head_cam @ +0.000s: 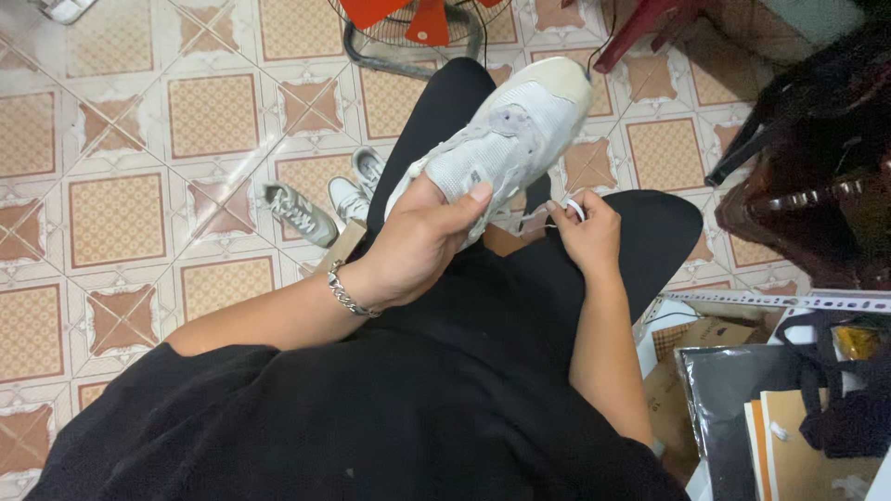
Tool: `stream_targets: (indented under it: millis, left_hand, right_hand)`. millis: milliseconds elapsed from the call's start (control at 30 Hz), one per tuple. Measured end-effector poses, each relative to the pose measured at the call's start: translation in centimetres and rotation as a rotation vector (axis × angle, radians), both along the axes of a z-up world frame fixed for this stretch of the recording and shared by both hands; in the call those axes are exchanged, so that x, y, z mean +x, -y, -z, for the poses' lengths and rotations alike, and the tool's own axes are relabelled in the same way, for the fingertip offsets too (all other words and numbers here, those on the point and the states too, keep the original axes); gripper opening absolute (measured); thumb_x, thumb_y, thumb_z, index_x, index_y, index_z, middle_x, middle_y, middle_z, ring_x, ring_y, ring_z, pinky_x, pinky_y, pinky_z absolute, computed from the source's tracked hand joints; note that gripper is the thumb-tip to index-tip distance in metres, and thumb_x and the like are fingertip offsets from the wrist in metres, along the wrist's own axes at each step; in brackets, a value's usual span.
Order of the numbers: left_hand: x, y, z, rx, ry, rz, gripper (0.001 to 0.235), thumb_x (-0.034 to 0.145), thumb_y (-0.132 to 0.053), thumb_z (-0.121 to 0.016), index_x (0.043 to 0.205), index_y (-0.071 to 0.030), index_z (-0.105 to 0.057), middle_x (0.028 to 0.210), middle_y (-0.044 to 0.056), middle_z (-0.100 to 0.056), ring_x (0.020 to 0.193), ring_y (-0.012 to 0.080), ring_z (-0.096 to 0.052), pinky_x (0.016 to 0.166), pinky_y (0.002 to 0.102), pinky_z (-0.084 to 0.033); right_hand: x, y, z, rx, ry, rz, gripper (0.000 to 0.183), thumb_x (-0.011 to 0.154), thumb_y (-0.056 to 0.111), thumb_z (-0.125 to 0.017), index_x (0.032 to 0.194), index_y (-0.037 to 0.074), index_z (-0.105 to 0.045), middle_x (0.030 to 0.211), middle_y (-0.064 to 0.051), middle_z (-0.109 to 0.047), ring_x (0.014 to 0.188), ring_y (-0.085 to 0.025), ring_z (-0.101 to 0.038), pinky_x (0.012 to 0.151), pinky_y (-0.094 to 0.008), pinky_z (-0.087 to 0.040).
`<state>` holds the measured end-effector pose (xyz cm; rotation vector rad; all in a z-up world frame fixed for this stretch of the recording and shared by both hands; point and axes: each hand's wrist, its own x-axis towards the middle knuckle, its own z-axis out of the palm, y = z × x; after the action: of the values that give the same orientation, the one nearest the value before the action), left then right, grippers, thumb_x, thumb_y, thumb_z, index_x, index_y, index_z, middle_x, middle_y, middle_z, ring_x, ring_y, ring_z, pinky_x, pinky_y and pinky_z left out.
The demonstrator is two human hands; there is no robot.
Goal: The person holds a white sneaker and pulls the laces to untie them. They then use a pink cloth to wipe the surface of the shoe, cleaning the upper part and the sole.
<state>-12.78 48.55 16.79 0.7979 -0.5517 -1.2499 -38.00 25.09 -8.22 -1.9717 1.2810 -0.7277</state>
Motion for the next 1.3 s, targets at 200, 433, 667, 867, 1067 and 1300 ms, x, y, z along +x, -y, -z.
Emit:
stream_targets:
  millis: [200,433,667,867,1067,1300]
  left_hand:
    - [-1.6,0.2,-1.2,0.32,-0.18,-0.245,0.087,0.127,-0.032,-0.064,0.181,0.021,-0.022,0.193,0.043,-0.023,0.179,0.04,-0.034,0.147,0.068,-0.021]
    - [-0.7,0.0,8.3,0.387,-0.243,-0.142,0.093,0.132,-0.04,-0.049,0.197,0.003,0.002,0.205,0.024,-0.001,0.191,0.0426,-0.001,0.152,0.063,-0.008]
    - [1.7,-6.0,9.4,0.362,0.003,0.101,0.059,0.124,-0.005,-0.06,0.178,0.015,-0.046,0.167,0.034,-0.068,0.155,0.0422,-0.069,0.126,0.06,-0.057]
    - [4.4,-5.4,6.8,0.11,0.894,-0.083,0.037,0.117,-0.009,-0.078,0.153,-0.001,-0.076,0.108,0.019,-0.078,0.063,0.0339,-0.084,0.051,0.041,-0.064]
    - [5.1,-2.9,10.4,0.047,1.638,-0.087,0.051,0.096,-0.002,-0.087,0.146,-0.008,-0.076,0.154,0.021,-0.056,0.083,0.0542,-0.085,0.058,0.064,-0.071]
    - [6.6,-4.9,10.8,-0.051,1.602,-0.183,0.022,0.094,0.008,-0.072,0.108,-0.009,-0.078,0.149,0.014,-0.06,0.075,0.0455,-0.084,0.059,0.055,-0.072]
  right_hand:
    - [0.2,-0.4,0.8,0.084,0.018,-0.092,0.029,0.102,0.019,-0.107,0.096,0.011,-0.08,0.063,-0.005,-0.065,0.06,-0.017,-0.059,0.062,-0.034,-0.046]
    - [0.1,-1.5,0.5,0.361,0.253,-0.265,0.062,0.109,0.015,-0.104,0.158,0.007,-0.067,0.089,-0.002,-0.08,0.069,-0.004,-0.067,0.064,-0.018,-0.052]
    - [2.9,-6.5,0.8,0.492,0.375,-0.438,0.108,0.113,0.018,-0.095,0.197,0.01,-0.028,0.13,-0.021,-0.082,0.097,-0.016,-0.081,0.087,-0.031,-0.069]
    - [7.9,-12.6,-3.7,0.532,0.463,-0.561,0.127,0.103,0.006,-0.103,0.201,0.016,-0.022,0.194,-0.021,-0.05,0.178,-0.041,-0.052,0.147,-0.06,-0.048]
    - [8.5,-13.6,-5.1,0.488,0.417,-0.6,0.119,0.109,-0.012,-0.075,0.203,0.018,-0.008,0.197,-0.026,-0.036,0.178,-0.047,-0.048,0.147,-0.06,-0.052]
    - [8.6,-16.1,-7.1,0.495,0.465,-0.595,0.121,0.096,-0.019,-0.065,0.201,0.013,-0.013,0.198,-0.028,-0.026,0.183,-0.053,-0.037,0.149,-0.062,-0.052]
